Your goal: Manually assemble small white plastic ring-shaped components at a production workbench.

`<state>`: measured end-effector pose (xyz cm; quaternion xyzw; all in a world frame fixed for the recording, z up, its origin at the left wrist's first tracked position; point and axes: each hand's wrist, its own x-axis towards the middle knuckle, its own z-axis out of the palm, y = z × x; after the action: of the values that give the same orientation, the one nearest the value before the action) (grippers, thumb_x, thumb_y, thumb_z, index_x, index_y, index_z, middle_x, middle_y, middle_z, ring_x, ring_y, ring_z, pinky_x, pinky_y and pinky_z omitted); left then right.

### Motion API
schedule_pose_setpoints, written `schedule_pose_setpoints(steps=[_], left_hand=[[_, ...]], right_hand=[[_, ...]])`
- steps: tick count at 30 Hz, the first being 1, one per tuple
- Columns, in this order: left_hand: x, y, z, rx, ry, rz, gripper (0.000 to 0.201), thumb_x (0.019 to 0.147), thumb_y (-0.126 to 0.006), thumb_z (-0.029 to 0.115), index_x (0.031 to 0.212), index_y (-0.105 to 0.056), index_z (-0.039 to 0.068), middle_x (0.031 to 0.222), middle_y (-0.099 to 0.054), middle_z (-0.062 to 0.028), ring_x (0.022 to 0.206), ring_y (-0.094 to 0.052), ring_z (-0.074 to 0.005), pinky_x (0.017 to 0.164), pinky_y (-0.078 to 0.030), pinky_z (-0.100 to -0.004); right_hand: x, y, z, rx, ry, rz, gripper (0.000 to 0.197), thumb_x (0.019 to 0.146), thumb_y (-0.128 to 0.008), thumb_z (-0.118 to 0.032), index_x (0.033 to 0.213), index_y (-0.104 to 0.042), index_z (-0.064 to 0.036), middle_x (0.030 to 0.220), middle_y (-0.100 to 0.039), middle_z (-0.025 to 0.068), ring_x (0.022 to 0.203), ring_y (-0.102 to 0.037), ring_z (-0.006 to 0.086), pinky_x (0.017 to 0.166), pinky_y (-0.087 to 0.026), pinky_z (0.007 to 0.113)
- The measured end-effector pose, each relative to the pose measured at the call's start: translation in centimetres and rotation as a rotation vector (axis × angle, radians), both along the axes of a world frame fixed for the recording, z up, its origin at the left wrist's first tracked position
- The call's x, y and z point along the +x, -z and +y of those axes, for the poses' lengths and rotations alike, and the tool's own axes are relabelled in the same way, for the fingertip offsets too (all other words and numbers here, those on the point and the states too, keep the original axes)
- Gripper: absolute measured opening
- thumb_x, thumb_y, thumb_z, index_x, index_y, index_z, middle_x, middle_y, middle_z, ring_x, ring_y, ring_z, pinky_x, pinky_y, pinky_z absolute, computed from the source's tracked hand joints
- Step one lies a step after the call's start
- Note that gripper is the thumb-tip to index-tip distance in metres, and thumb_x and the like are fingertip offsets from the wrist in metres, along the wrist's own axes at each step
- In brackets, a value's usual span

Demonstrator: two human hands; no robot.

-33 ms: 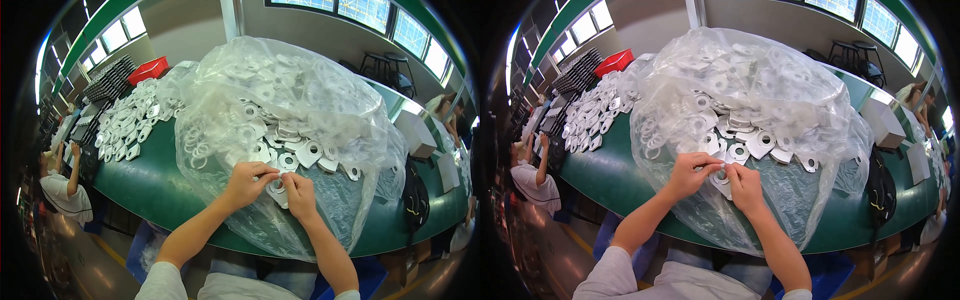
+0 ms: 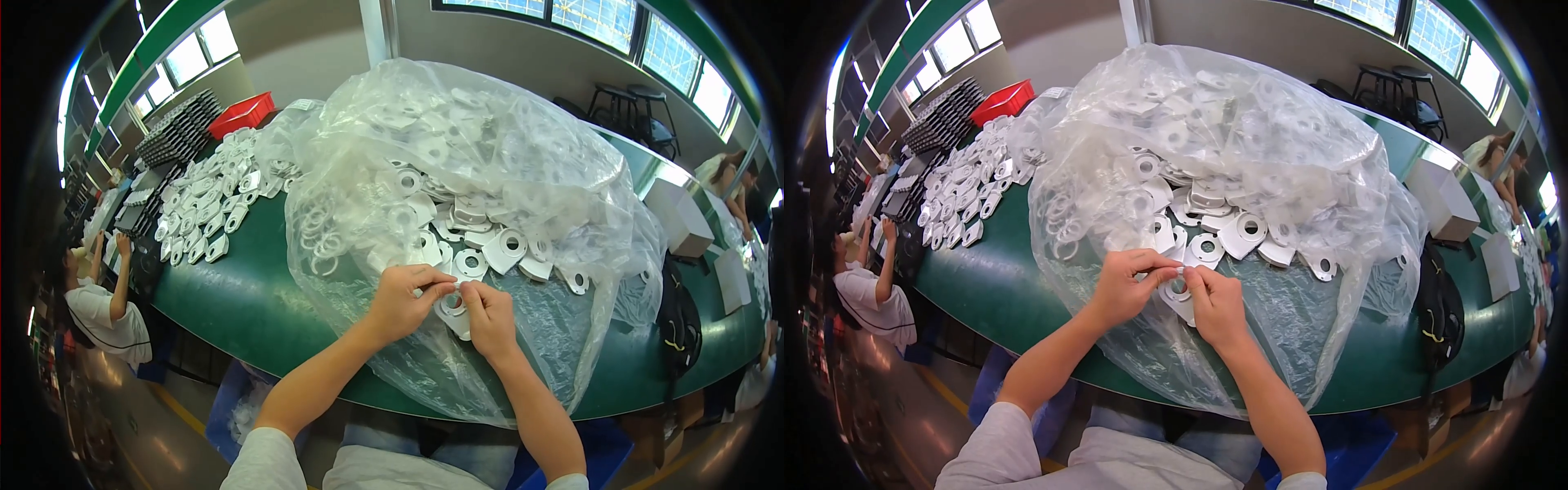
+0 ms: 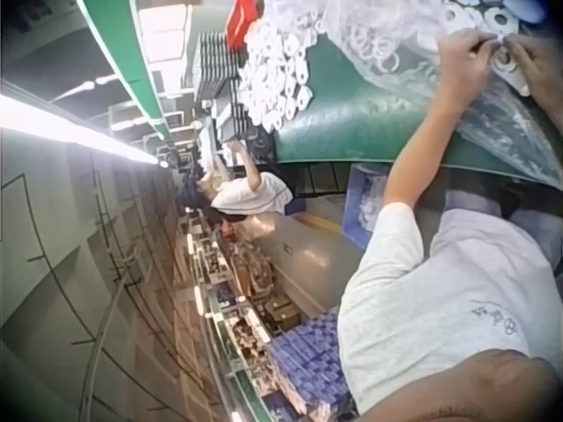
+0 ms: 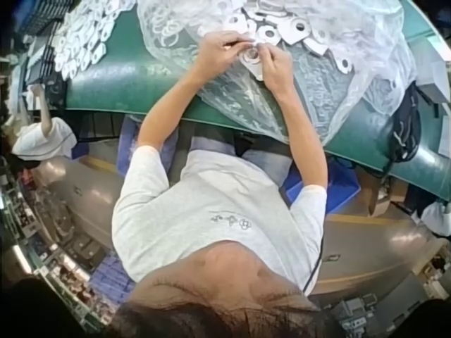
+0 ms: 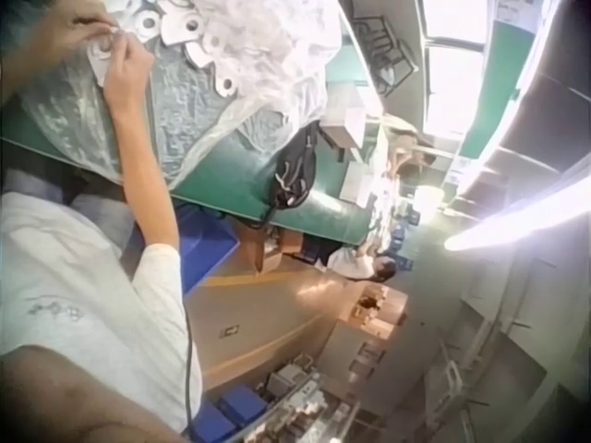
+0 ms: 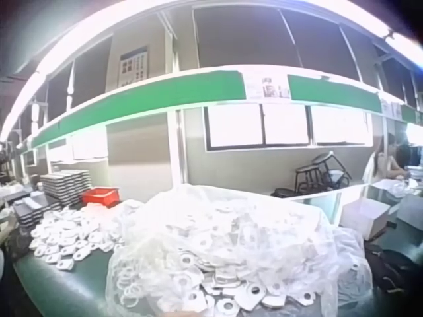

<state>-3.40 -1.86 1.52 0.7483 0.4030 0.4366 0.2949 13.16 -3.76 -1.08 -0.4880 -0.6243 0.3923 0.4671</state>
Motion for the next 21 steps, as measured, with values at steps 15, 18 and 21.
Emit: schedule_pose_setpoints(steps=[15,18,21], left_hand=[[-0.4,0.9,1.0,-0.335,0.232,-0.138,0.021,0.084,-0.063,0.006,0.103,-0.063,-0.003,0.083,-0.064,-0.0044,0.071,-0.057,-0.0081,0.063,-0.048,-0.0231],[-2.4,0.5,1.2,-0.547,0.226,-0.180,0.019,0.085,-0.062,0.008,0.101,-0.063,-0.003,0.082,-0.064,-0.0040,0.072,-0.057,-0.0077,0.064,-0.047,-0.0231],[-2.9,1.6,2.0,-0.351,0.181,-0.127,0.018,0.085,-0.062,0.008,0.099,-0.065,-0.003,0.079,-0.064,-0.0027,0.071,-0.057,-0.0069,0.062,-0.046,-0.0231]], right_hand=[[0.1,2.0,1.2,-0.078,0.063,0.184,0.034,0.098,-0.043,-0.025,0.083,-0.057,0.0022,0.073,-0.055,-0.0002,0.068,-0.046,0.0067,0.060,-0.038,0.025],[-0.5,1.9,1.2,-0.144,0.004,0.134,0.038,0.098,-0.041,-0.029,0.084,-0.059,0.0012,0.074,-0.055,0.0004,0.068,-0.045,0.0067,0.060,-0.039,0.025],[-0.2,2.9,1.3,0.071,-0.088,-0.014,0.045,0.099,-0.035,-0.037,0.089,-0.060,0.0001,0.079,-0.060,0.0037,0.068,-0.052,0.0091,0.058,-0.041,0.026]])
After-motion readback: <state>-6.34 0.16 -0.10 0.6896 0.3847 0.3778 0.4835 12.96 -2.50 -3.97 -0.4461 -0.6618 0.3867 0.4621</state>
